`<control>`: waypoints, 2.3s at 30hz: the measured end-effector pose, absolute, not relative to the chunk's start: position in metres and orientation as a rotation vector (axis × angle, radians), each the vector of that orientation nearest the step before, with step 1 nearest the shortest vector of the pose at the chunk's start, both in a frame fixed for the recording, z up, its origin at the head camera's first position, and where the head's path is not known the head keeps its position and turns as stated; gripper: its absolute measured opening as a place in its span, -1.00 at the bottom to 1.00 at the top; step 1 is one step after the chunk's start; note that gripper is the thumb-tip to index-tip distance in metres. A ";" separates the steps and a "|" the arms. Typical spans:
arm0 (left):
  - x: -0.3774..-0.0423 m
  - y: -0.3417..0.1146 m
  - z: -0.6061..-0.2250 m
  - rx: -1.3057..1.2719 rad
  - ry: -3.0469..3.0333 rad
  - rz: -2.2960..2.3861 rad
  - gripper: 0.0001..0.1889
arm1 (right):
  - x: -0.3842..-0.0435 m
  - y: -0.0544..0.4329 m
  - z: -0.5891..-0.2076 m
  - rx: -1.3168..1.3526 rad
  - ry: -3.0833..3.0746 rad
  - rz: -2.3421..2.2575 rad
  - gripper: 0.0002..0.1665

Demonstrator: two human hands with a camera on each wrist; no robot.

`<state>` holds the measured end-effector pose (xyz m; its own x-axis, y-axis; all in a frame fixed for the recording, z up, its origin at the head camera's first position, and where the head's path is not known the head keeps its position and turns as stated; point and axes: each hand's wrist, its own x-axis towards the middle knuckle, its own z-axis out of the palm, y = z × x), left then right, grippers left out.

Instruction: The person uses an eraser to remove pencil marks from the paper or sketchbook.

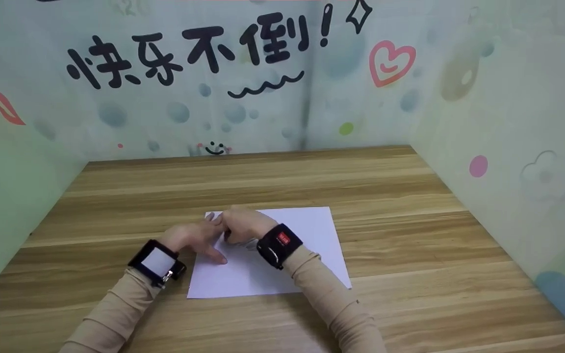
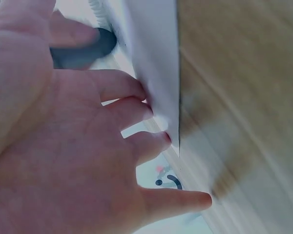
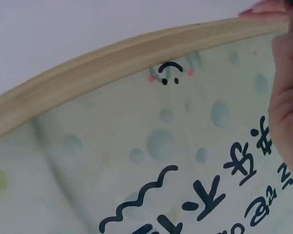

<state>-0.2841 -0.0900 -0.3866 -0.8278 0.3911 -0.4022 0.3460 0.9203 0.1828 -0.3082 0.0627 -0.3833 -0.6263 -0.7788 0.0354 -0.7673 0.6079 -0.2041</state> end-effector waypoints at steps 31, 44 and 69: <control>-0.286 -0.089 -0.390 0.571 2.640 0.114 0.12 | -0.304 0.060 -0.388 -1.317 2.906 -0.273 -0.89; -0.285 -0.091 -0.387 0.620 2.642 0.120 0.10 | -0.306 0.061 -0.386 -1.336 2.913 -0.235 -0.89; -0.284 -0.092 -0.387 0.608 2.659 0.164 0.11 | -0.302 0.058 -0.385 -1.318 2.892 -0.217 -0.95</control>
<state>-0.2836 -0.0917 -0.3869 -0.8228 0.4389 -0.3611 0.3911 0.8982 0.2005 -0.3023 0.0577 -0.3848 -0.6569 -0.7478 0.0962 -0.7538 0.6486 -0.1054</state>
